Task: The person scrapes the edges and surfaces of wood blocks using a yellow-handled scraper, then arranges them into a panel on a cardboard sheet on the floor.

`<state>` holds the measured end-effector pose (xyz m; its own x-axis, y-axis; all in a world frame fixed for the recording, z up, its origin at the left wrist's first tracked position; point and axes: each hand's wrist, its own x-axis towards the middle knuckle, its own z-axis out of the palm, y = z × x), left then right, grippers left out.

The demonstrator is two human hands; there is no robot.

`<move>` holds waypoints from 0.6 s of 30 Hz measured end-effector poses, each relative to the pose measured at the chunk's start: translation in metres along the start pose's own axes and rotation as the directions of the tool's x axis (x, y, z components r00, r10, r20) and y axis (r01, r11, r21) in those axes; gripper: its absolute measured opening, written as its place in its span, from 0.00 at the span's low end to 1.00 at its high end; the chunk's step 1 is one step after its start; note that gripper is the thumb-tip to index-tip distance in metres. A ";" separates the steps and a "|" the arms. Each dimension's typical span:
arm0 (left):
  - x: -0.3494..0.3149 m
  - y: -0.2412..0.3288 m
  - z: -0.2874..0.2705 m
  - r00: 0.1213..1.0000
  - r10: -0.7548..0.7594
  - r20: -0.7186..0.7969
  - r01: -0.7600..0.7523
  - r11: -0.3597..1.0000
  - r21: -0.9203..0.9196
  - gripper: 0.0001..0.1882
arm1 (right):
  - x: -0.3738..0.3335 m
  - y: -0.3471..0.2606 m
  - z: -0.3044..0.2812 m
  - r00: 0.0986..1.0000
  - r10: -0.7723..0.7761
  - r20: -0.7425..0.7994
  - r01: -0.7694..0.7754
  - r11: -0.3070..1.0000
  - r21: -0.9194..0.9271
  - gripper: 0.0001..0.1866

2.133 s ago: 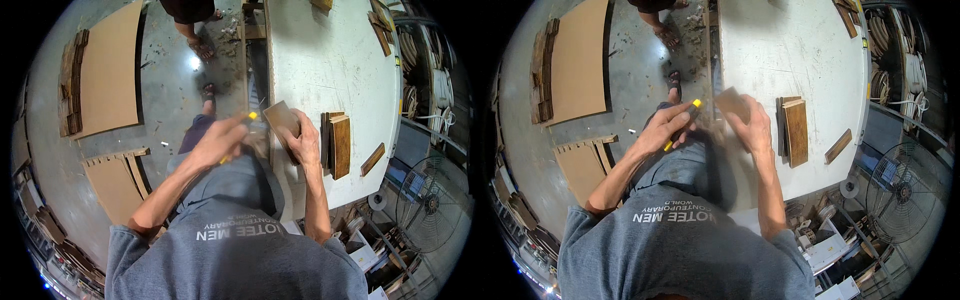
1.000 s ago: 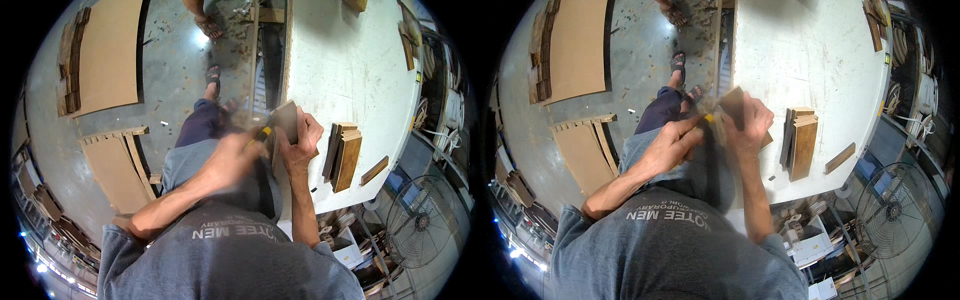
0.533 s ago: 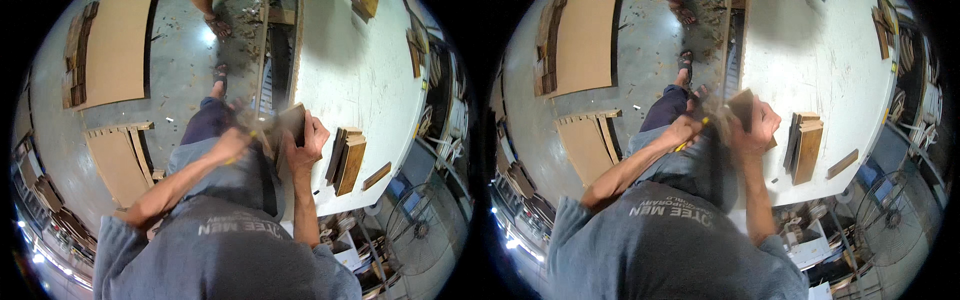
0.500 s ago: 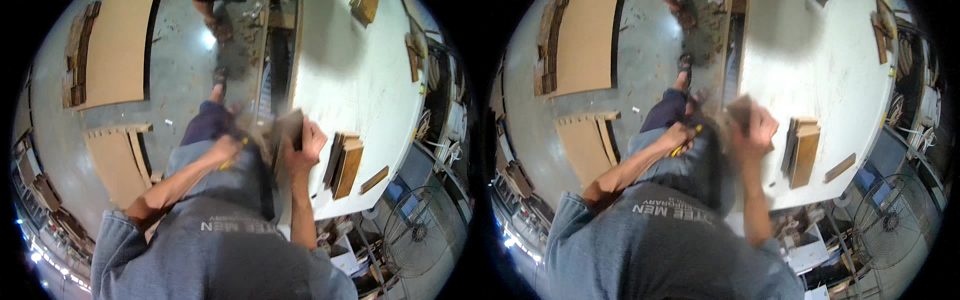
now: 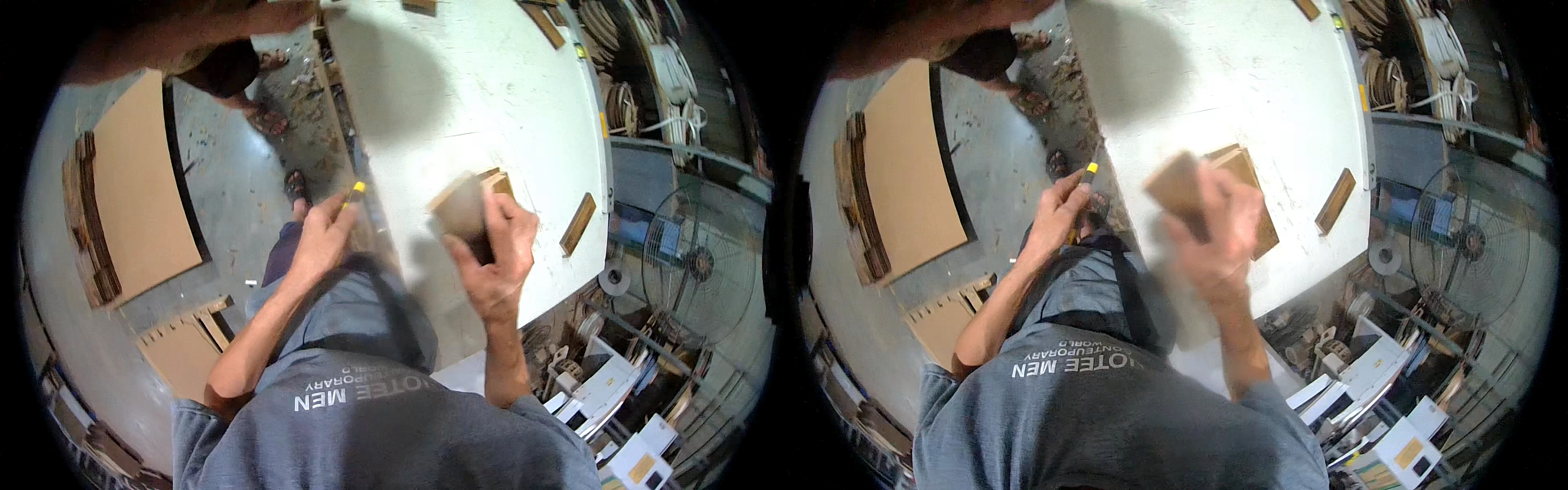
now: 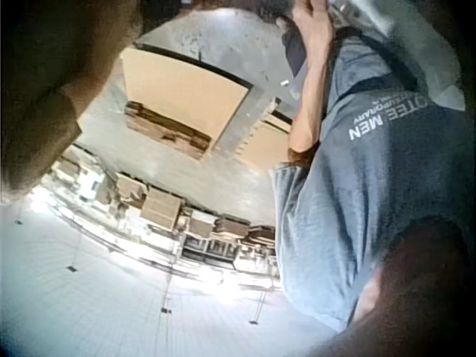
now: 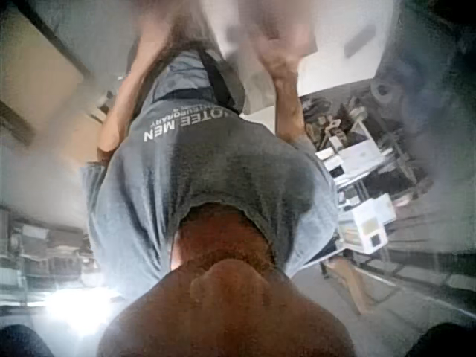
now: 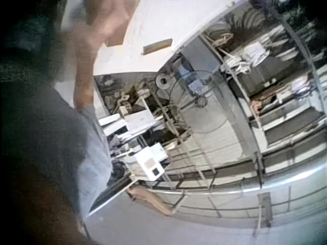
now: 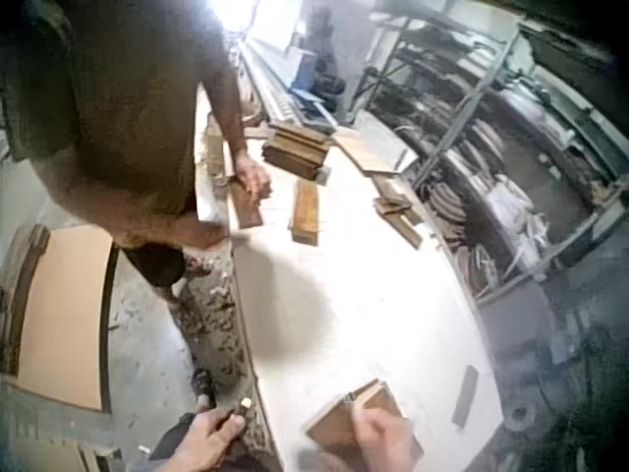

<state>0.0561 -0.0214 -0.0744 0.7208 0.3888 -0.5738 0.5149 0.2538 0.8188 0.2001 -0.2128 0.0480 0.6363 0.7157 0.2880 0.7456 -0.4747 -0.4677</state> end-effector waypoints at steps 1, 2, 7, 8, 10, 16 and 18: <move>0.006 0.000 0.005 0.999 0.030 0.019 -0.031 0.998 0.060 0.24 | 0.001 0.016 -0.008 1.000 -0.016 -0.027 0.015 0.998 -0.056 0.39; 0.010 -0.001 0.006 0.997 0.063 0.033 -0.067 0.989 0.129 0.23 | 0.001 0.023 -0.013 0.996 0.089 -0.031 -0.092 0.991 -0.095 0.38; -0.015 0.053 0.015 0.972 0.232 0.022 -0.227 0.917 0.328 0.23 | -0.026 0.082 -0.007 0.981 0.192 -0.029 -0.193 0.954 -0.230 0.40; -0.020 0.065 0.011 0.977 0.209 0.047 -0.213 0.928 0.305 0.24 | -0.023 0.081 -0.009 0.978 0.208 -0.008 -0.205 0.952 -0.229 0.37; -0.017 0.071 0.015 0.970 0.229 0.085 -0.244 0.899 0.363 0.26 | -0.017 0.078 -0.015 0.972 0.233 0.034 -0.222 0.954 -0.203 0.35; 0.084 0.087 0.048 0.804 0.566 0.184 -0.522 0.520 0.676 0.28 | 0.048 0.105 -0.056 0.975 0.206 -0.088 -0.214 0.972 -0.094 0.30; 0.125 0.093 0.049 0.716 0.671 0.194 -0.588 0.429 0.686 0.28 | 0.087 0.137 -0.057 0.966 0.245 -0.076 -0.245 0.969 0.009 0.29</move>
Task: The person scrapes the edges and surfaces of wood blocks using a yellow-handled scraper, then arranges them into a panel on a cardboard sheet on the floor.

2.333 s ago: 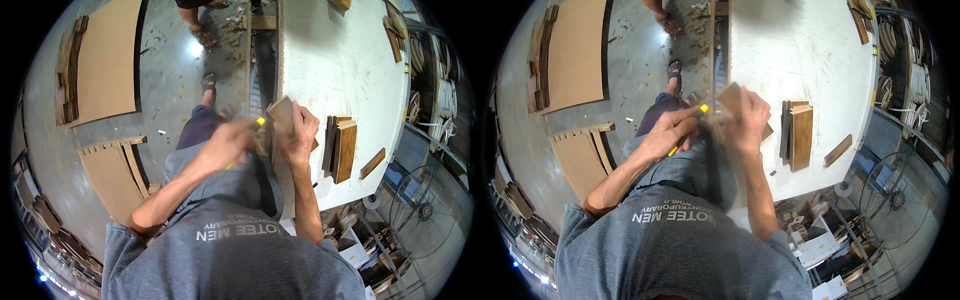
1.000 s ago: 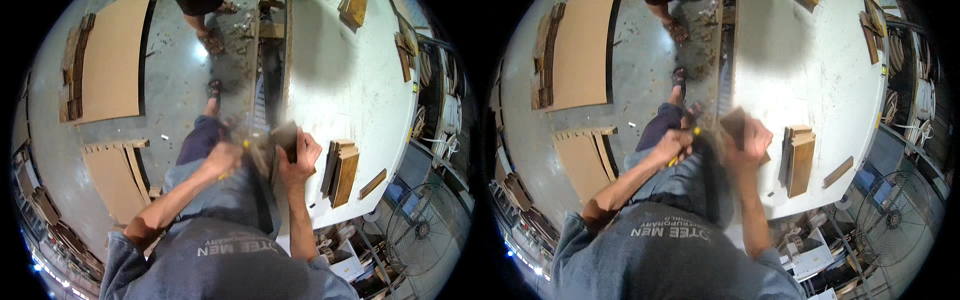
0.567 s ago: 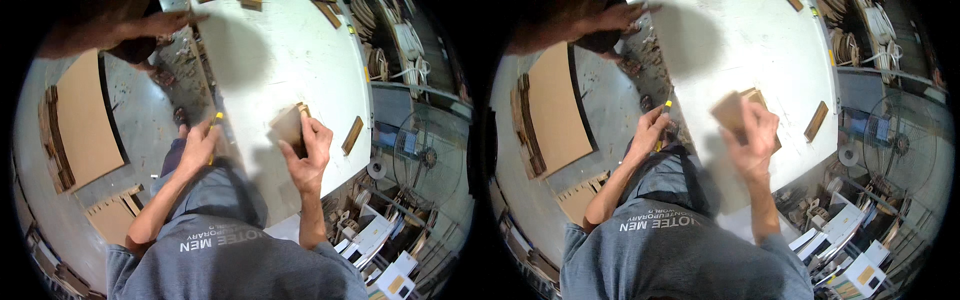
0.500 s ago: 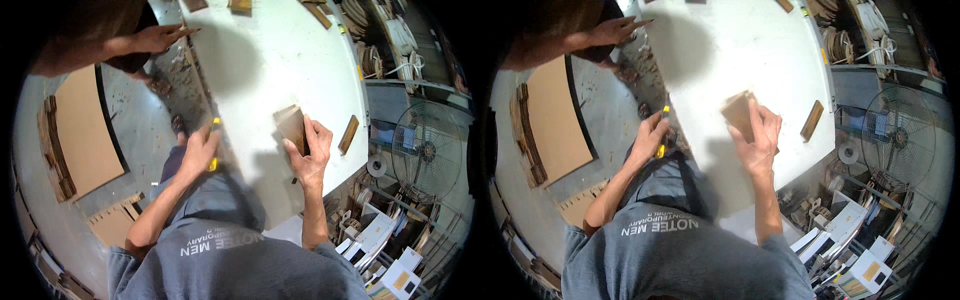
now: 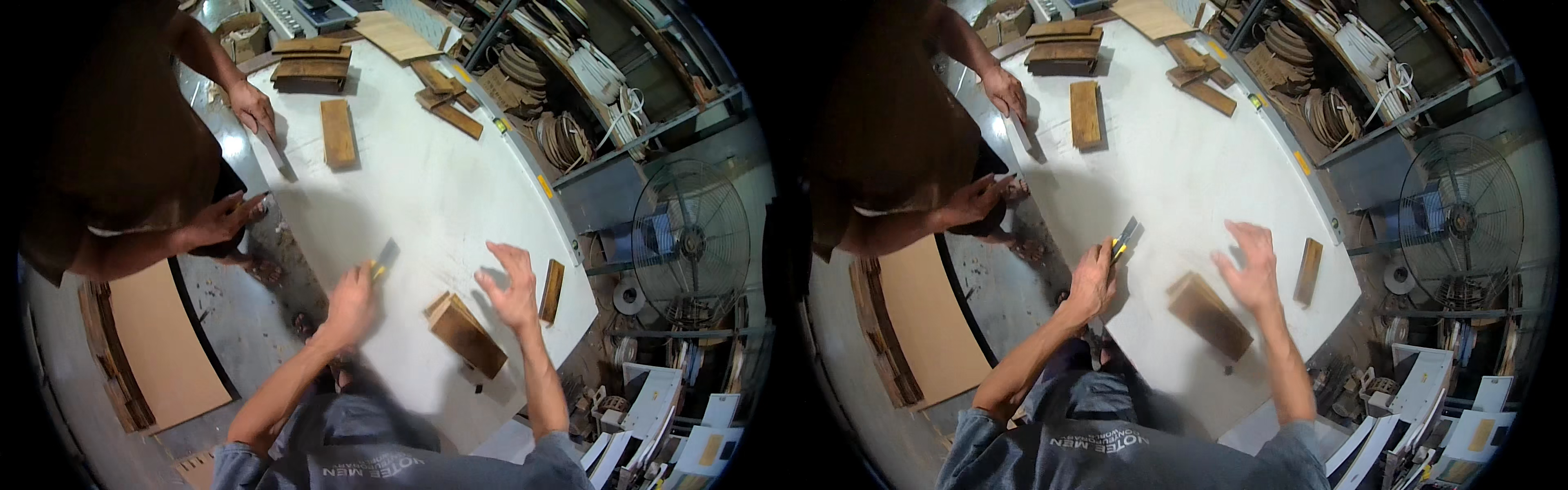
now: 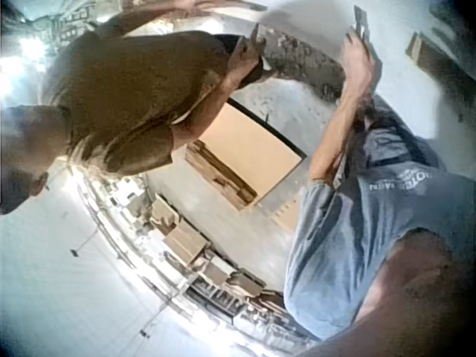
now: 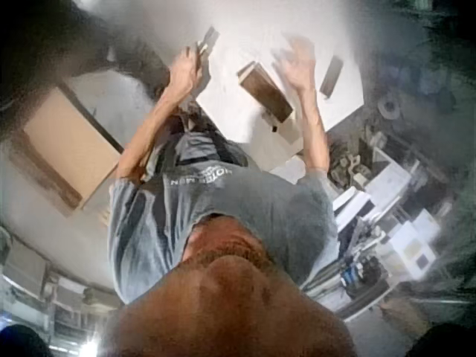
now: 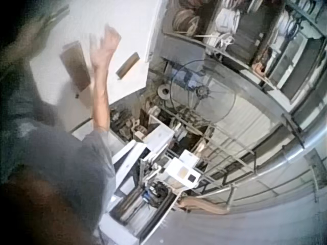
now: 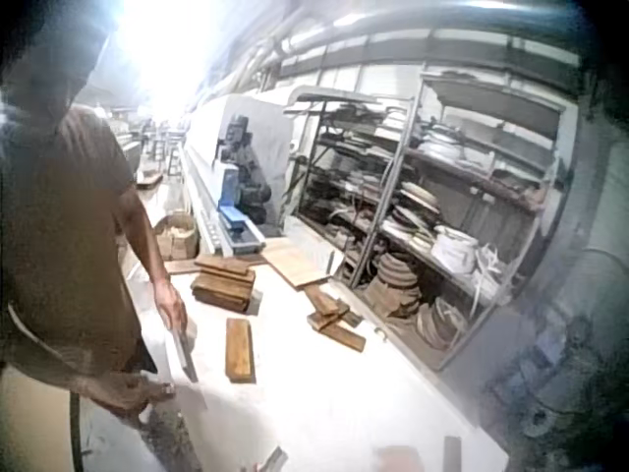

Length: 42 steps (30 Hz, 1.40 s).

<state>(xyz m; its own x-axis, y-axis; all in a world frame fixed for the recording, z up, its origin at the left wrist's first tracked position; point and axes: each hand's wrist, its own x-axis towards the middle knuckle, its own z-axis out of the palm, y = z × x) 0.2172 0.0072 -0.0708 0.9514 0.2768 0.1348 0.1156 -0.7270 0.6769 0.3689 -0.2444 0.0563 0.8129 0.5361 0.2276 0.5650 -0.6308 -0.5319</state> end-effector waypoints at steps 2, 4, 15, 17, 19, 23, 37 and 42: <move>0.027 -0.002 0.009 0.998 -0.060 0.019 0.063 0.987 -0.149 0.26 | 0.048 0.031 0.003 0.996 0.089 0.029 -0.090 0.995 0.031 0.27; 0.046 -0.003 0.011 0.989 -0.128 0.070 0.143 0.951 -0.273 0.25 | 0.108 0.072 0.012 0.980 0.189 0.064 -0.192 0.980 0.054 0.28; 0.047 -0.028 -0.006 0.977 -0.152 0.148 0.207 0.837 -0.507 0.26 | 0.486 0.153 0.136 0.976 0.191 0.104 -0.161 0.956 -0.244 0.60; 0.047 -0.031 -0.001 0.993 -0.088 0.074 0.113 0.874 -0.473 0.26 | 0.518 0.155 0.154 0.959 0.247 0.138 -0.192 0.927 -0.323 0.66; 0.044 -0.031 0.003 0.987 -0.122 0.105 0.155 0.899 -0.411 0.26 | 0.534 0.173 0.165 0.925 0.328 0.192 -0.232 0.887 -0.399 0.69; 0.043 -0.032 -0.001 0.969 -0.169 0.179 0.224 0.907 -0.356 0.25 | 0.517 0.181 0.170 0.883 0.381 0.274 -0.224 0.856 -0.467 0.61; 0.042 -0.016 0.009 0.982 -0.187 0.042 0.184 0.855 -0.485 0.25 | 0.238 0.170 0.039 0.911 0.388 0.137 -0.400 0.757 0.517 0.36; 0.032 -0.031 0.014 0.959 -0.284 0.018 0.248 0.802 -0.543 0.22 | 0.133 0.024 0.005 0.905 0.235 0.355 -0.289 -0.273 0.917 0.31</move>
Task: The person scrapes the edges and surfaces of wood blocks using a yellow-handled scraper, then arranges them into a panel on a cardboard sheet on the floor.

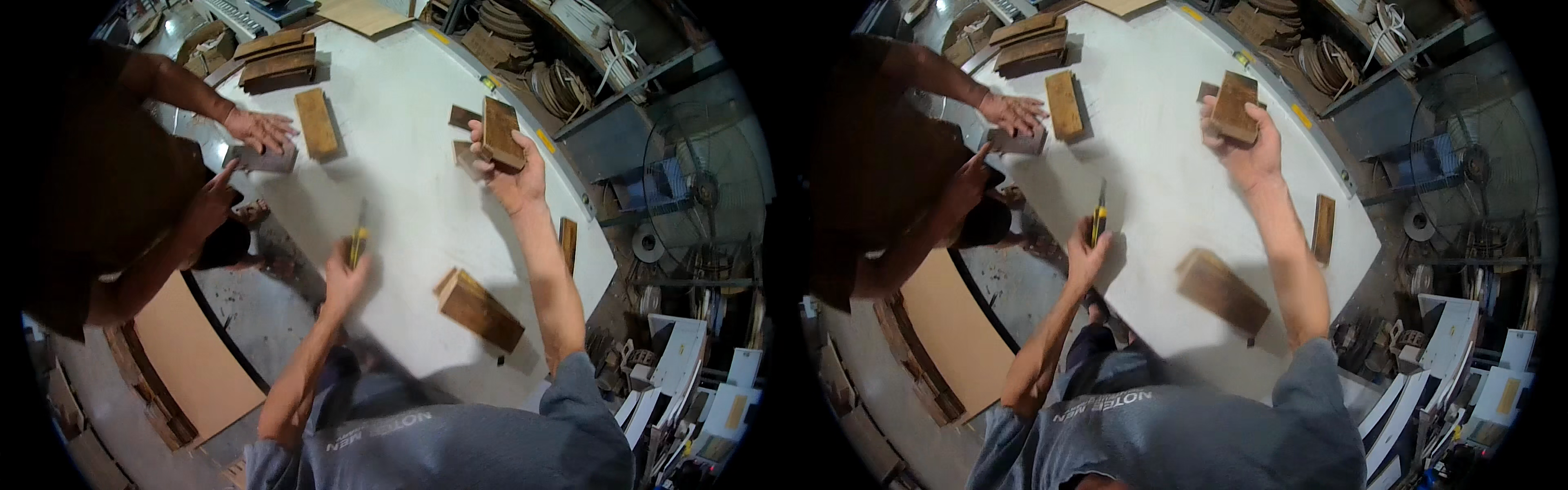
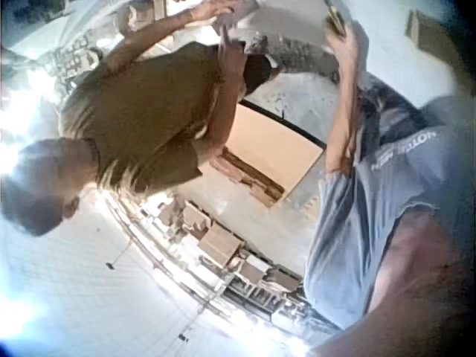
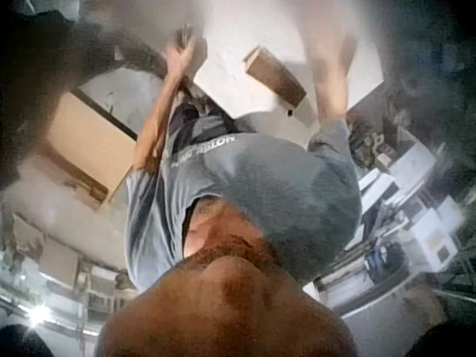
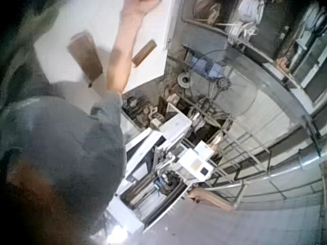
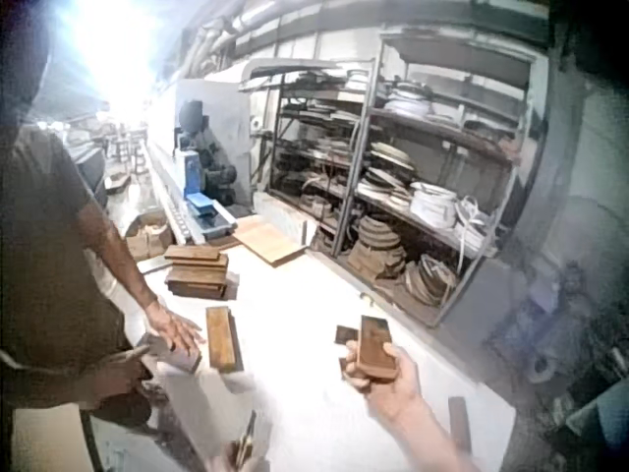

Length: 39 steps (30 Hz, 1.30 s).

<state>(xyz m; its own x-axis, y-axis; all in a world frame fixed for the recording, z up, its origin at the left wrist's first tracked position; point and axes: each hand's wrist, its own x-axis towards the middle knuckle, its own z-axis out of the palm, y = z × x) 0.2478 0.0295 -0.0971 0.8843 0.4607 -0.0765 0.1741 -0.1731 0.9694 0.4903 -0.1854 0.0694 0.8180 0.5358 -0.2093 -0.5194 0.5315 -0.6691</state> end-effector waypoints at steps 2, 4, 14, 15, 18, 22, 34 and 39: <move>-0.019 0.009 -0.007 1.000 -0.023 0.001 0.022 0.977 -0.213 0.17 | -0.049 0.036 0.025 0.999 -0.003 0.051 0.003 1.000 0.001 0.32; -0.054 0.073 -0.005 0.993 -0.080 0.089 0.111 0.891 -0.440 0.14 | -0.088 0.065 0.025 0.994 0.013 0.107 -0.014 1.000 0.005 0.33; -0.154 0.118 -0.040 0.965 -0.234 -0.122 0.143 0.851 -0.506 0.19 | -0.201 0.194 0.077 0.949 0.188 0.254 -0.162 0.979 -0.121 0.32; -0.163 0.111 -0.045 0.959 -0.268 -0.087 0.180 0.820 -0.544 0.17 | -0.208 0.199 0.067 0.953 0.196 0.233 -0.143 0.963 -0.228 0.31; -0.200 0.089 -0.065 0.954 -0.285 -0.097 0.162 0.757 -0.634 0.18 | -0.223 0.196 0.062 0.961 0.191 0.199 -0.142 0.961 -0.237 0.32; -0.239 0.067 -0.093 0.961 -0.263 -0.087 0.170 0.808 -0.564 0.24 | -0.215 0.190 0.060 0.994 -0.001 0.107 0.028 0.969 -0.246 0.24; -0.265 0.051 -0.120 0.898 -0.440 -0.008 0.296 0.617 -0.730 0.19 | -0.222 0.162 0.042 0.667 -0.130 0.734 0.730 -0.084 -0.678 0.19; -0.269 0.036 -0.116 0.745 -0.614 0.259 0.533 0.314 -0.786 0.17 | -0.235 0.161 0.028 0.716 0.116 0.688 0.450 0.677 -0.583 0.15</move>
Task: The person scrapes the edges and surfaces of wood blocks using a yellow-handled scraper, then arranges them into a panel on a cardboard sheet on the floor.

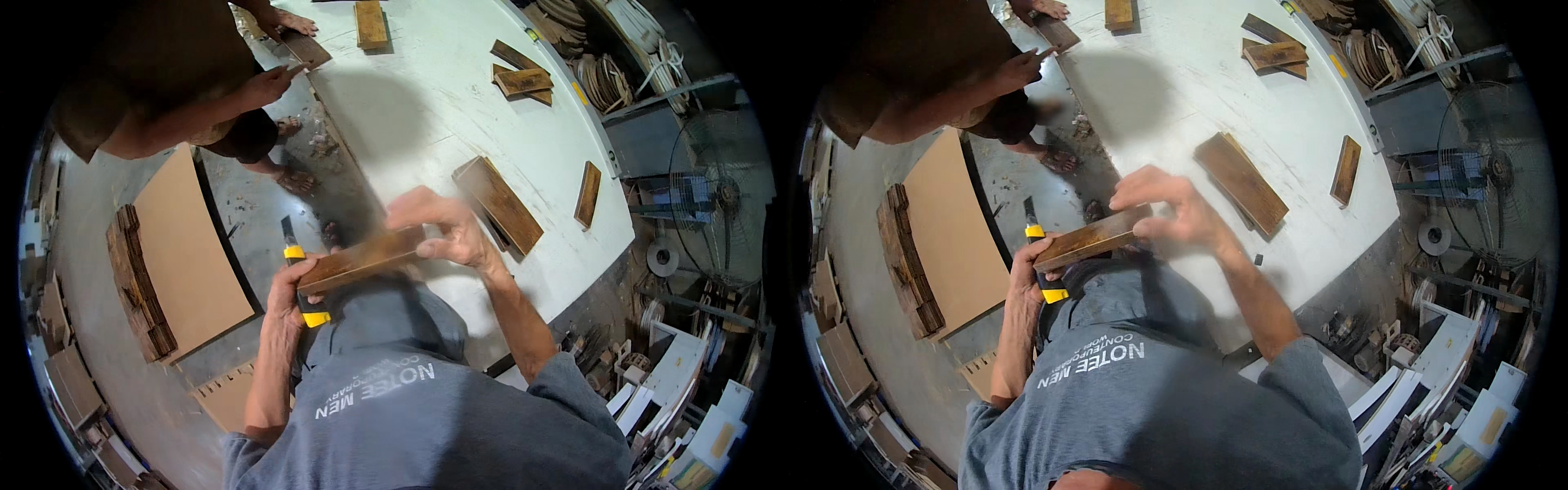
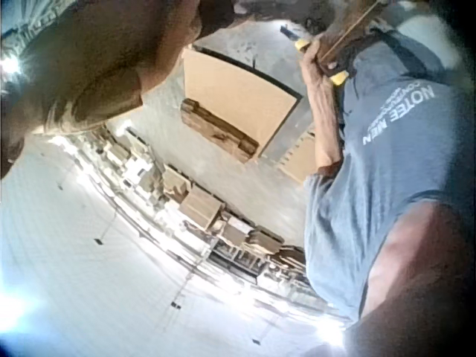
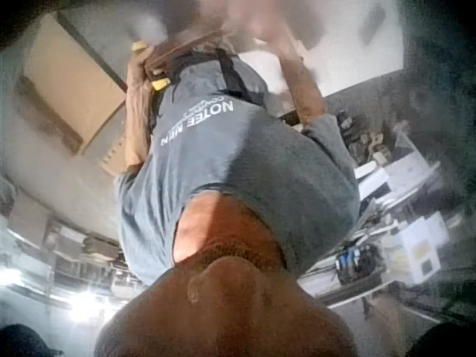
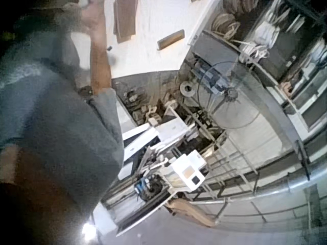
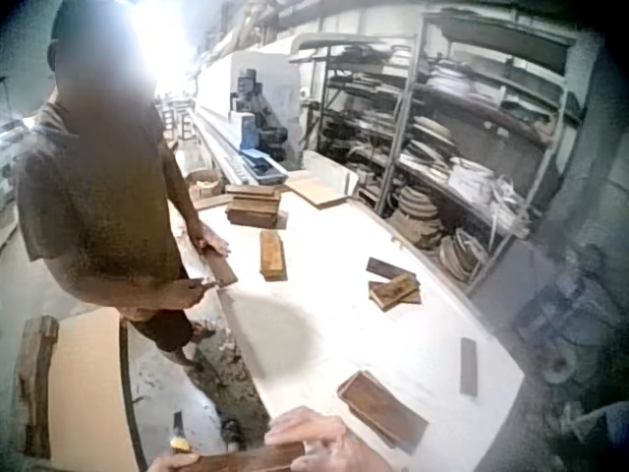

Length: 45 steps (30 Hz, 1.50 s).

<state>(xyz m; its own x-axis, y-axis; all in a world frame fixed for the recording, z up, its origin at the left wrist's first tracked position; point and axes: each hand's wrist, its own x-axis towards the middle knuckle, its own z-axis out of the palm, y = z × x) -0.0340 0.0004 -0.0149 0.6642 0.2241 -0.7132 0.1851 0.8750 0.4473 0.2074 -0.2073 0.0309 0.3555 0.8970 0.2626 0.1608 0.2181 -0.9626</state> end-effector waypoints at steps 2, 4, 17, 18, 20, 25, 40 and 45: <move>0.003 -0.005 0.024 0.990 -0.135 -0.046 0.127 0.981 -0.145 0.14 | -0.015 0.015 0.010 0.996 0.053 -0.070 -0.030 0.956 0.291 0.15; 0.008 -0.012 0.022 0.982 -0.176 0.064 0.187 0.949 -0.253 0.13 | -0.019 0.022 0.027 0.919 0.176 -0.353 -0.110 0.974 0.198 0.15; 0.062 -0.028 0.040 0.985 0.125 -0.118 -0.121 0.992 0.042 0.19 | -0.041 0.096 0.042 0.603 0.355 -0.715 -0.344 0.924 0.169 0.15; 0.065 -0.031 0.035 0.984 0.145 -0.105 -0.144 0.989 0.010 0.17 | -0.041 0.094 0.041 0.582 0.378 -0.720 -0.440 0.891 0.112 0.14; 0.074 -0.039 0.028 0.969 0.228 -0.099 -0.204 0.957 0.205 0.12 | -0.040 0.090 0.038 0.537 0.414 -0.735 -0.614 0.789 -0.004 0.13; 0.094 -0.040 0.037 0.964 0.216 -0.154 -0.172 0.950 0.260 0.08 | -0.031 0.079 0.046 0.907 0.013 -0.421 -0.373 0.491 -0.788 0.27; 0.024 -0.003 0.011 0.996 -0.003 0.084 -0.031 0.913 0.407 0.17 | -0.010 0.116 0.048 0.973 0.048 -0.227 -0.217 0.539 -0.814 0.36; 0.027 -0.006 0.026 0.992 0.057 0.112 -0.098 0.907 0.410 0.19 | -0.009 0.117 0.047 0.979 0.013 -0.203 -0.179 0.528 -0.830 0.36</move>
<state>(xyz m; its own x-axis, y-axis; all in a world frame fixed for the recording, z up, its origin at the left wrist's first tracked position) 0.0017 -0.0094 -0.0230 0.7505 0.2240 -0.6218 0.3995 0.5957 0.6968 0.1798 -0.1712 -0.0875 0.5371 0.8029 0.2585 0.7858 -0.3649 -0.4994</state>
